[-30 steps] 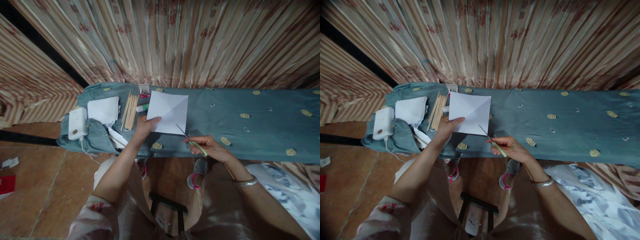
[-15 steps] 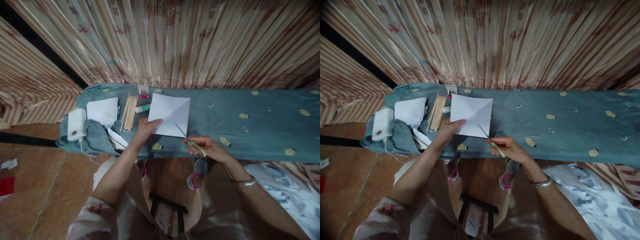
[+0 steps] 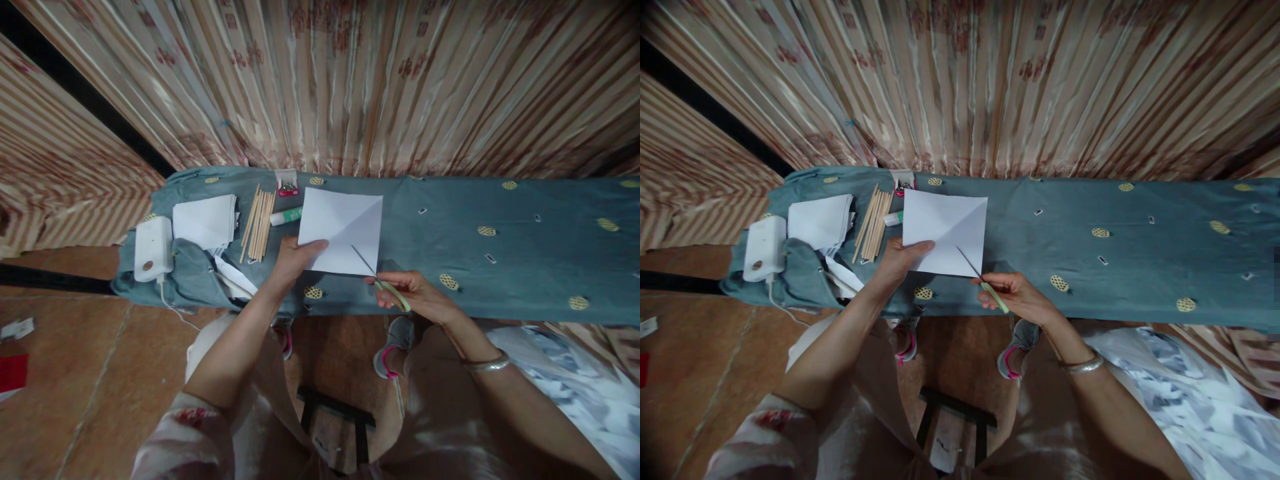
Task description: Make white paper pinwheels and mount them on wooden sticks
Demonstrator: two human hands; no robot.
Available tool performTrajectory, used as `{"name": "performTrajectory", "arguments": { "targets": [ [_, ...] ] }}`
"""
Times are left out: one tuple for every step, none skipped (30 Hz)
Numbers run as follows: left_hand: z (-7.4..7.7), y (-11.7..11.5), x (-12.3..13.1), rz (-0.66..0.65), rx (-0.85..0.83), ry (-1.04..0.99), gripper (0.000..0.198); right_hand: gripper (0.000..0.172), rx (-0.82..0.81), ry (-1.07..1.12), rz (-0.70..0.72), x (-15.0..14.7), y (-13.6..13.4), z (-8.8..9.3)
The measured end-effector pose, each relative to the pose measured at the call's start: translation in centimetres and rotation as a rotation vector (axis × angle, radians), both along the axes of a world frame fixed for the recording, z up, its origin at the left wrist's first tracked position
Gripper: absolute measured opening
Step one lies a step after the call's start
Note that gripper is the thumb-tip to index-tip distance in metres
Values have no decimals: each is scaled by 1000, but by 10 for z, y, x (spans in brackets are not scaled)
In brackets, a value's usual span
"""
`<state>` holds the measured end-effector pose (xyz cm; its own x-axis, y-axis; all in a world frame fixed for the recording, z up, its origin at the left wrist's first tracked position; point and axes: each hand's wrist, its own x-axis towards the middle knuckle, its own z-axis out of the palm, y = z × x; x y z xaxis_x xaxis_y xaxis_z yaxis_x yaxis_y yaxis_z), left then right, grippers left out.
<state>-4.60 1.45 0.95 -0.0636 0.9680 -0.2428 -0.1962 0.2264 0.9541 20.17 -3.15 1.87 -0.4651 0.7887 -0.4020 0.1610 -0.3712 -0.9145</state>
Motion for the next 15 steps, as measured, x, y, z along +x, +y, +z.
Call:
{"name": "performTrajectory", "arguments": {
  "targets": [
    [0,0,0,2,-3,-2,29,56,-6,2,-7,0,0,0],
    [0,1,0,4,-6,-4,29,56,-13,3,-11,0,0,0],
    [0,1,0,5,-10,-7,30,55,-21,1,-13,0,0,0],
    [0,1,0,4,-14,-8,30,55,-27,0,-12,0,0,0],
    [0,1,1,-1,-18,-9,30,54,-30,-1,-8,0,0,0],
    [0,0,1,-6,-20,-9,30,54,-29,-2,-1,-1,0,0],
    [0,0,1,-14,-22,-10,29,53,-24,-4,6,-1,0,0],
    [1,-1,2,-22,-25,-12,29,53,-19,-8,13,-1,1,0],
    [1,-2,2,-25,-28,-15,29,52,-14,-13,19,-1,1,0],
    [1,-2,2,-25,-31,-18,29,51,-11,-18,24,-1,1,0],
    [1,-2,3,-23,-32,-20,29,51,-9,-21,26,-1,1,0],
    [1,-2,3,-20,-32,-17,28,50,-7,-21,22,-1,1,0],
    [0,-2,2,-17,-32,-12,28,50,-5,-18,15,-1,1,-1],
    [0,-2,2,-15,-33,-4,27,50,-4,-16,7,-1,0,-1],
    [0,-2,2,-14,-35,3,26,50,-3,-15,1,-1,0,0]
  ]
}}
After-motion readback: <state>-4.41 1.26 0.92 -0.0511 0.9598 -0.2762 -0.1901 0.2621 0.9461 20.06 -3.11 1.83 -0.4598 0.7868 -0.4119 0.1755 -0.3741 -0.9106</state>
